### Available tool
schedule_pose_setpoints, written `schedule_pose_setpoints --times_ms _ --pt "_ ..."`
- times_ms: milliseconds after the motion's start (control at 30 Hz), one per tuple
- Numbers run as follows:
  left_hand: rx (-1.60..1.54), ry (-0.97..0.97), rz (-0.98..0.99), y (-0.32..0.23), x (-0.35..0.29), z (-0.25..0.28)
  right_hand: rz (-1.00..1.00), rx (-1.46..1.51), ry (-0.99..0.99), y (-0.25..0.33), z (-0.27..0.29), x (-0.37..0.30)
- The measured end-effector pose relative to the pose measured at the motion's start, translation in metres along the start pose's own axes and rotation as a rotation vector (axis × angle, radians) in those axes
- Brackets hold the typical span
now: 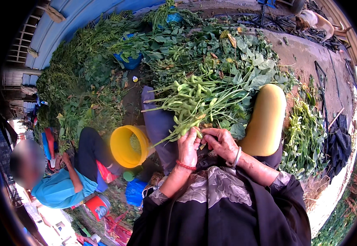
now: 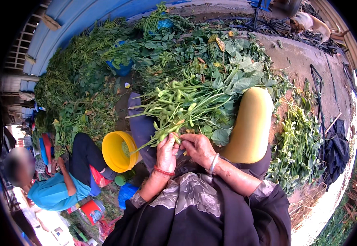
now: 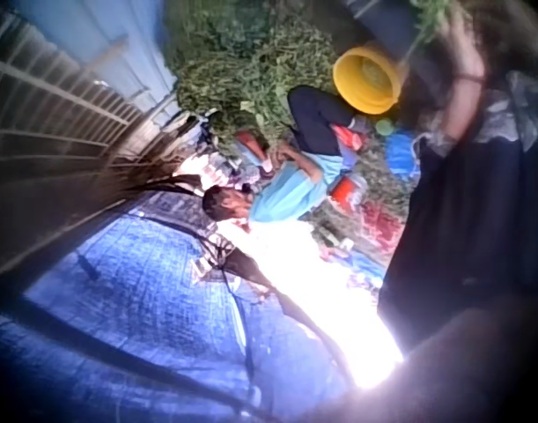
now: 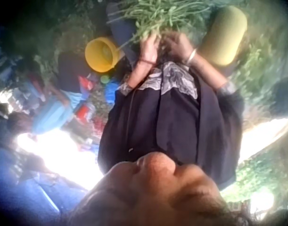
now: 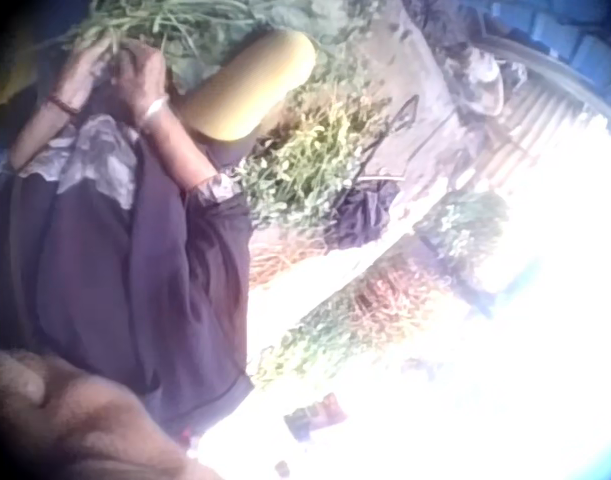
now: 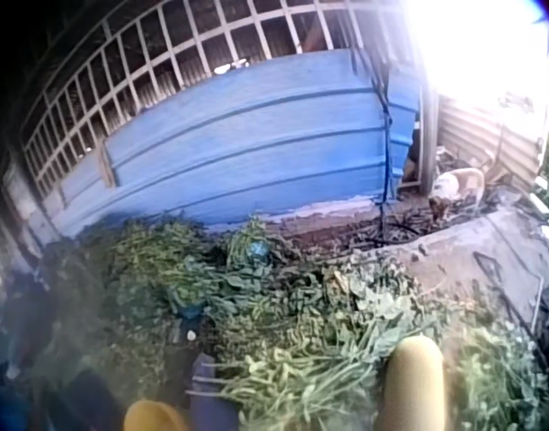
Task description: The person sits and shells green vegetables, likely edamame, by hand. They remove the pods from the stems and place the shelled contents into a yellow bucket while discarding the stems and leaves.
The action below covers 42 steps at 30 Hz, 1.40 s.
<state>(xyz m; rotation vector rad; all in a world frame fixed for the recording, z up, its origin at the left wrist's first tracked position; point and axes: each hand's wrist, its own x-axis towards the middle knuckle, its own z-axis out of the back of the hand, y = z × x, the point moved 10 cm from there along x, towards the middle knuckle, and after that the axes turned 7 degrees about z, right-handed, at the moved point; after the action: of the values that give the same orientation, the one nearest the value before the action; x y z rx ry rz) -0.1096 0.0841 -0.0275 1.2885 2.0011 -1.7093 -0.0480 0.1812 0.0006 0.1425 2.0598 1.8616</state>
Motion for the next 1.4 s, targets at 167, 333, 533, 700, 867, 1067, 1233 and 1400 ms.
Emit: schedule_pose_setpoints --times_ms 167,333,533,700,867,1067,1233,1400 --pt "0.056 0.082 0.014 -0.004 -0.003 -0.004 0.094 -0.014 0.023 0.000 -0.006 0.004" --pt "0.186 0.099 -0.024 -0.012 -0.008 -0.011 -0.061 0.298 -0.021 -0.017 -0.005 0.002" --pt "-0.038 0.175 0.125 -0.009 -0.005 -0.004 -0.222 0.443 -0.216 -0.035 0.007 0.005" --pt "-0.227 0.316 0.274 -0.007 -0.004 -0.012 -0.345 0.485 -0.239 -0.047 -0.008 0.017" --pt "-0.283 0.379 0.309 -0.008 -0.002 -0.013 -0.259 0.448 -0.342 -0.056 0.000 0.014" --pt "0.037 0.288 0.239 -0.004 0.002 -0.011 0.054 -0.178 -0.434 -0.016 0.048 -0.003" --pt "0.062 0.218 0.243 0.024 0.015 -0.035 0.147 -0.037 -0.393 -0.006 0.049 -0.005" --pt "-0.037 0.200 0.295 0.038 0.028 -0.040 -0.213 0.507 -0.197 -0.045 0.028 -0.010"
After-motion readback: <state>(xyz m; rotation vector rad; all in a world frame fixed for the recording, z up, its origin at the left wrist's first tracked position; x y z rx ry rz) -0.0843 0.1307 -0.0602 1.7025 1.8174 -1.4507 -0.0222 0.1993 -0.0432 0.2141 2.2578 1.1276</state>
